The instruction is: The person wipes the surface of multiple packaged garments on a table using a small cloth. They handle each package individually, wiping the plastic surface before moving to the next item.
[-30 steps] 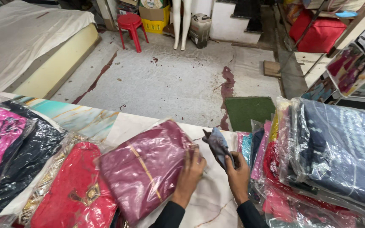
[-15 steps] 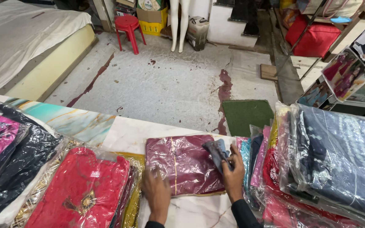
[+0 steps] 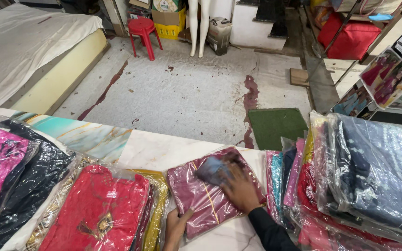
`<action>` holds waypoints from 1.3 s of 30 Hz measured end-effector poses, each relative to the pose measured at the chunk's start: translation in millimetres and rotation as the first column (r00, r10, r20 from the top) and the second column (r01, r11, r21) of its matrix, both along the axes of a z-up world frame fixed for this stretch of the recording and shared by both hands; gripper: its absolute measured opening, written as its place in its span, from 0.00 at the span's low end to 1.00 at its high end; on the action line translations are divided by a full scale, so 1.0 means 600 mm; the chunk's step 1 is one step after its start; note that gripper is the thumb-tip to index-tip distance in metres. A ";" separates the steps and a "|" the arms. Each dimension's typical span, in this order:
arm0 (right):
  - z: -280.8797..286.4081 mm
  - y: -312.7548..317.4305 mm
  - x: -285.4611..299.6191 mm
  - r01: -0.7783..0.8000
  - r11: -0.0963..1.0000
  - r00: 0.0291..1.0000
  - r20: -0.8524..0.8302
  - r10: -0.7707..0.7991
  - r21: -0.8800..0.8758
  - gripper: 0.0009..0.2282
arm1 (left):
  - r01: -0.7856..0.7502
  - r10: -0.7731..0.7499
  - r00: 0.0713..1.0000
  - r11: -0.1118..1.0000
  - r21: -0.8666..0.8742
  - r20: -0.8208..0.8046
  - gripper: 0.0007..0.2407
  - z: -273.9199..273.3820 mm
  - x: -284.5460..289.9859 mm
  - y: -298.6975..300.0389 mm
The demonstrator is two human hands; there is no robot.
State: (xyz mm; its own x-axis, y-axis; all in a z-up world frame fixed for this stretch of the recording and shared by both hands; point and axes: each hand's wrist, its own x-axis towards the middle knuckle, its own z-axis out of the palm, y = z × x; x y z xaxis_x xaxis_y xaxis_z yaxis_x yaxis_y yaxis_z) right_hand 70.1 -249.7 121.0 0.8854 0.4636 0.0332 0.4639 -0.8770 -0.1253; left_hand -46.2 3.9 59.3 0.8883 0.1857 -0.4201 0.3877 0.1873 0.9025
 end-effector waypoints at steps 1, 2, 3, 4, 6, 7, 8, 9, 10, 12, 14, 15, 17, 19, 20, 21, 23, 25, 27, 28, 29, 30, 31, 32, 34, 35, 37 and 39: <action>0.002 -0.009 0.017 0.179 0.979 0.971 0.141 -0.191 0.099 0.26 | 0.006 -0.006 1.000 1.000 0.002 0.002 0.13 -0.001 -0.002 -0.001; 0.002 -0.002 0.028 0.289 0.950 0.942 0.143 -0.304 0.116 0.26 | 0.002 -0.001 1.000 0.999 0.043 -0.006 0.13 -0.002 0.002 0.000; 0.001 0.012 0.034 0.396 0.909 0.900 0.142 -0.412 0.133 0.26 | -0.003 0.004 1.000 0.996 0.085 -0.014 0.13 -0.006 0.000 0.002; -0.002 0.036 0.028 0.499 0.854 0.845 0.135 -0.518 0.147 0.27 | -0.003 0.006 1.000 0.992 0.126 -0.025 0.13 -0.009 -0.002 0.002; -0.012 0.105 -0.009 0.242 0.960 0.965 0.065 -0.252 0.138 0.24 | 0.003 0.000 1.000 0.995 0.104 -0.027 0.13 -0.019 -0.001 0.001; -0.016 0.133 -0.031 0.007 0.977 0.997 -0.080 0.011 0.214 0.25 | 0.006 -0.004 1.000 0.996 0.092 -0.025 0.13 -0.025 0.004 0.000; -0.019 0.148 -0.054 -0.213 0.923 0.938 -0.199 0.285 0.319 0.25 | 0.001 -0.003 0.999 0.999 0.042 0.050 0.13 -0.030 0.004 0.000; -0.020 0.143 -0.064 -0.270 0.896 0.893 -0.256 0.369 0.351 0.25 | -0.001 0.002 0.992 1.000 -0.008 0.124 0.13 -0.035 0.006 0.000; -0.017 0.131 -0.062 -0.329 0.861 0.837 -0.302 0.456 0.387 0.24 | -0.002 0.014 0.979 0.998 -0.056 0.202 0.13 -0.036 0.011 0.005; -0.014 0.081 -0.034 -0.309 0.900 0.845 -0.345 0.408 0.306 0.24 | -0.001 -0.001 0.989 1.000 0.013 0.147 0.12 -0.038 0.009 0.010; -0.009 0.001 0.021 -0.076 0.972 0.981 -0.156 0.112 0.221 0.24 | 0.003 -0.007 0.997 0.999 0.046 0.075 0.12 -0.037 -0.002 0.004; -0.010 -0.018 0.037 0.061 0.958 0.998 0.012 -0.067 0.281 0.24 | 0.005 -0.007 0.999 0.999 0.048 0.037 0.12 -0.034 -0.007 0.000; -0.009 -0.010 0.060 0.307 0.929 0.947 0.034 -0.320 0.206 0.23 | 0.009 -0.008 1.000 0.996 0.093 -0.007 0.11 -0.022 0.013 -0.002; -0.019 0.032 0.014 0.258 0.956 0.965 0.008 -0.262 0.140 0.22 | 0.016 -0.005 0.997 0.986 0.168 -0.071 0.11 -0.021 0.001 -0.006; -0.023 0.064 -0.017 0.085 0.989 0.996 -0.025 -0.082 0.123 0.21 | 0.022 -0.019 1.000 0.988 0.151 -0.023 0.11 -0.022 0.004 -0.004; -0.026 0.084 -0.056 -0.167 0.957 0.973 -0.117 0.199 0.236 0.22 | 0.028 -0.032 0.999 0.991 0.134 0.025 0.11 -0.026 0.007 -0.001; -0.027 0.099 -0.090 -0.378 0.854 0.870 -0.180 0.460 0.357 0.23 | 0.056 -0.069 0.994 0.986 0.154 0.082 0.10 -0.035 0.009 0.017; -0.025 0.063 -0.084 -0.367 0.873 0.875 -0.199 0.441 0.320 0.22 | 0.086 -0.111 0.987 0.974 0.209 0.113 0.11 -0.046 0.017 0.016; -0.031 0.008 -0.049 0.076 0.994 0.981 -0.187 -0.060 0.082 0.21 | 0.065 -0.067 0.998 0.988 0.142 0.007 0.11 -0.046 -0.006 0.007; -0.033 -0.019 -0.030 0.159 0.975 0.982 0.078 -0.173 0.153 0.22 | 0.055 -0.050 0.998 0.992 0.112 -0.039 0.11 -0.033 -0.001 0.000; -0.036 -0.039 -0.018 0.218 0.945 0.899 0.327 -0.291 0.242 0.23 | 0.023 -0.020 0.999 0.995 0.098 -0.032 0.11 -0.012 0.006 -0.007; -0.038 -0.048 -0.005 0.245 0.899 0.926 0.188 -0.328 0.363 0.21 | -0.011 0.013 1.000 0.996 0.086 -0.024 0.12 0.017 0.012 -0.014; -0.036 -0.054 0.004 0.283 0.836 0.939 0.043 -0.342 0.471 0.20 | -0.045 0.047 0.999 0.996 0.074 -0.016 0.12 0.054 0.016 -0.023; -0.031 -0.061 0.003 0.335 0.757 0.936 -0.105 -0.336 0.561 0.19 | -0.095 0.093 0.995 0.990 0.105 0.029 0.11 0.097 0.024 -0.037; -0.012 -0.064 -0.011 0.524 0.424 0.850 -0.426 -0.309 0.739 0.20 | -0.200 0.183 0.976 0.967 0.158 0.120 0.11 0.195 0.041 -0.063; 0.003 -0.066 -0.024 0.614 0.232 0.788 -0.567 -0.240 0.755 0.21 | -0.144 0.132 0.989 0.958 0.249 0.066 0.10 0.248 0.048 -0.074; 0.040 -0.068 -0.042 0.615 -0.198 0.780 -0.626 0.011 0.763 0.20 | -0.054 -0.014 0.992 0.858 0.512 0.127 0.10 0.354 0.066 -0.096; 0.070 -0.071 -0.062 0.606 -0.466 0.779 -0.600 0.182 0.645 0.18 | -0.016 -0.199 0.959 0.674 0.739 0.202 0.10 0.447 0.079 -0.132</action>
